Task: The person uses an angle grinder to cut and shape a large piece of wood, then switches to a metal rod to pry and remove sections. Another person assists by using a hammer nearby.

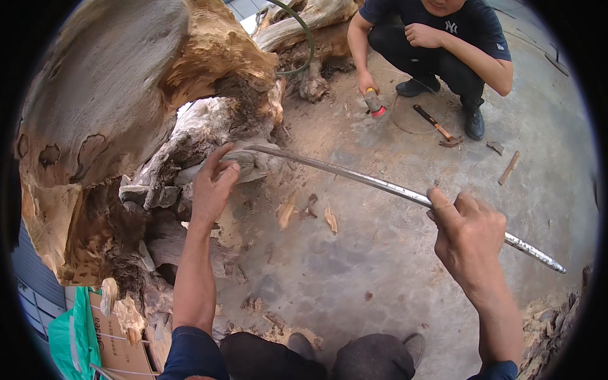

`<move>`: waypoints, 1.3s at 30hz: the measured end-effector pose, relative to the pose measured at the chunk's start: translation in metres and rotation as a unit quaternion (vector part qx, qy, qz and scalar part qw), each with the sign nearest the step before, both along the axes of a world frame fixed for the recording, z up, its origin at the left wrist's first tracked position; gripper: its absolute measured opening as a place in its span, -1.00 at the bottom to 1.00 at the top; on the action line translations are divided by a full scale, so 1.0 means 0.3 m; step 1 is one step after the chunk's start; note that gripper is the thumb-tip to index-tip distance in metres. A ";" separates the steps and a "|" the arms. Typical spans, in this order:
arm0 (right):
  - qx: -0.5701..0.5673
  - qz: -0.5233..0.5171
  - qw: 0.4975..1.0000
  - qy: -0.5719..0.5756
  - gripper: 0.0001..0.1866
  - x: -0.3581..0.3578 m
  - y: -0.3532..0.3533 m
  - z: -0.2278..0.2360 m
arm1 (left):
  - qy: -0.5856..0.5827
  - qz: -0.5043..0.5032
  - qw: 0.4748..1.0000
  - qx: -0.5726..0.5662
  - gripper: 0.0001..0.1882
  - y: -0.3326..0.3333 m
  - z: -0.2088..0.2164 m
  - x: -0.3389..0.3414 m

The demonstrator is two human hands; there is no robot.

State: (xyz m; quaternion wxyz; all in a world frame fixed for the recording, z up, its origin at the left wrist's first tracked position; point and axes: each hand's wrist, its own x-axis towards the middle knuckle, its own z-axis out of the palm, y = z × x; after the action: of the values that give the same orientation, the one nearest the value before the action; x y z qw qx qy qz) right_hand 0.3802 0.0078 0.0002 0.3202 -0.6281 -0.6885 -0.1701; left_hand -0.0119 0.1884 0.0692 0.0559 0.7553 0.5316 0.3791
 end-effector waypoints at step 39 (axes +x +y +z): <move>-0.236 -0.004 0.776 0.585 -0.48 -0.340 -0.425 -0.081 | -0.708 -0.429 0.461 -0.320 -0.49 -0.164 -0.030 0.492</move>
State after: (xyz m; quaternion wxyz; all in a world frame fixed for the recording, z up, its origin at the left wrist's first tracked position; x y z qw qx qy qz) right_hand 0.2782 -0.1196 -0.0242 0.5027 -0.6650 -0.3842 0.3968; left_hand 0.1357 0.1390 0.0602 0.8061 0.2900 0.0029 0.5158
